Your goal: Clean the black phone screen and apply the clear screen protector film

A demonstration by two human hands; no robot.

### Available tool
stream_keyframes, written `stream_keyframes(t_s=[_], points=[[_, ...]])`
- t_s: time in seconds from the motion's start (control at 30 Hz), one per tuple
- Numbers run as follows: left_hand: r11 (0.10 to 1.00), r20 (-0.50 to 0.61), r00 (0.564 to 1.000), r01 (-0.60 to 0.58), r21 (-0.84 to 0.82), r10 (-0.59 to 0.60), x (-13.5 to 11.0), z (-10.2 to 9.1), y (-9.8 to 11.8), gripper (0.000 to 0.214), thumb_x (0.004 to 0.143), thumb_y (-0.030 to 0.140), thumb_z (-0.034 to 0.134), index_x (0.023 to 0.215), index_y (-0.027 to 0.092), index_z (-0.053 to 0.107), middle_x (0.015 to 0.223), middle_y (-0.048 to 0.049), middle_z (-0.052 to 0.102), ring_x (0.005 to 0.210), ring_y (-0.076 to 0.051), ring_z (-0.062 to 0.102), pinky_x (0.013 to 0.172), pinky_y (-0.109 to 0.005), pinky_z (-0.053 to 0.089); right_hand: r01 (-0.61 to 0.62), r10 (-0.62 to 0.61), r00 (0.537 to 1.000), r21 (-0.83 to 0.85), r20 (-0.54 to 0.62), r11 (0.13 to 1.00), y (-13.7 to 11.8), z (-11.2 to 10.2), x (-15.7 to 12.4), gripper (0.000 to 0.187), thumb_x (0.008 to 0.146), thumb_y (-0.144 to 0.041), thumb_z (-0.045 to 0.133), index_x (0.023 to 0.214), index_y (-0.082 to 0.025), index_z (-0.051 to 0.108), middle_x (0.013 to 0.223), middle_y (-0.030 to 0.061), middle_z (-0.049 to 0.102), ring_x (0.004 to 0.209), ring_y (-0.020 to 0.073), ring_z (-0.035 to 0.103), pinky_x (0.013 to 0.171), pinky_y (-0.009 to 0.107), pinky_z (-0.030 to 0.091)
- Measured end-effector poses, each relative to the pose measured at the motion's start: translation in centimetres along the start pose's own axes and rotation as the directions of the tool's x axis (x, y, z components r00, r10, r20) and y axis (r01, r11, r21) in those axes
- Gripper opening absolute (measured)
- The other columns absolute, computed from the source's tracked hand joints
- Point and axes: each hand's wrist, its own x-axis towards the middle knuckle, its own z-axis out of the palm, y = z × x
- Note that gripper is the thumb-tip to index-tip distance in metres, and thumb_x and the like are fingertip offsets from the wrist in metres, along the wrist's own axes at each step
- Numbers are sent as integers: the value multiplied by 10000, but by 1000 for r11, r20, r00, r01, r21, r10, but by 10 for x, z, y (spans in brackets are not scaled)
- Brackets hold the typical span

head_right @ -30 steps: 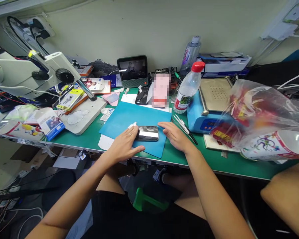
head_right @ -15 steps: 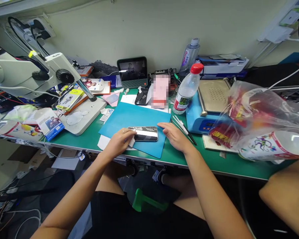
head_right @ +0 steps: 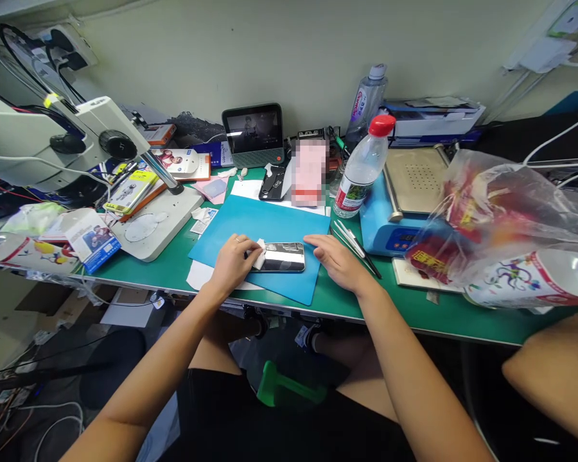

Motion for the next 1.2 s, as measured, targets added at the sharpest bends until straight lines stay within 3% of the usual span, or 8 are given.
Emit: stream_keyframes(t_s=[0.1, 0.2, 0.33, 0.63, 1.0, 1.2], points=[[1000, 43, 999, 12, 20, -13, 12, 1, -2, 275, 1028, 372, 651, 1228, 185, 674, 1255, -92, 689, 1065, -219, 691, 929, -436, 602, 1, -1, 1000, -1, -2, 1000, 0, 0, 0, 781, 981, -788, 285, 1351, -257, 722, 1423, 129, 703, 1367, 351, 618, 1184, 599, 469], [999, 67, 997, 32, 35, -35, 20, -2, -6, 331, 1025, 380, 654, 1299, 194, 651, 1323, -107, 665, 1107, -236, 686, 943, -453, 605, 2, -2, 1000, -3, -1, 1000, -1, 0, 0, 799, 979, -791, 282, 1350, -238, 723, 1422, 143, 702, 1366, 354, 619, 1185, 597, 469], [998, 84, 995, 53, 47, -56, 20, -7, -12, 341, 1023, 381, 658, 1306, 191, 647, 1324, -107, 664, 1109, -239, 687, 942, -456, 605, 6, -6, 1000, -5, -2, 1000, -1, 0, 0, 804, 979, -794, 273, 1347, -240, 725, 1417, 142, 705, 1358, 351, 626, 1179, 595, 476], [991, 129, 986, 96, 92, -107, -5, -20, -13, 294, 1026, 369, 655, 1254, 183, 668, 1267, -96, 687, 1073, -225, 695, 926, -440, 609, -2, 2, 1000, -3, 3, 1000, -1, 1, -1, 804, 981, -788, 280, 1355, -229, 722, 1417, 146, 703, 1365, 353, 616, 1196, 586, 457], [974, 204, 961, 154, 169, -188, 23, -18, 2, 352, 1021, 382, 661, 1316, 190, 642, 1337, -110, 658, 1125, -246, 683, 951, -465, 602, -5, 5, 1000, 1, 0, 1000, 0, 1, -1, 839, 984, -793, 259, 1348, -192, 717, 1419, 166, 699, 1368, 350, 612, 1196, 592, 449], [953, 188, 950, 205, 223, -248, 7, -25, 6, 349, 1019, 380, 664, 1311, 187, 644, 1329, -108, 662, 1124, -246, 684, 951, -465, 602, -1, 1, 1000, -4, -1, 1000, -1, 0, -2, 844, 985, -790, 260, 1343, -179, 720, 1409, 173, 703, 1360, 345, 619, 1192, 577, 459]])
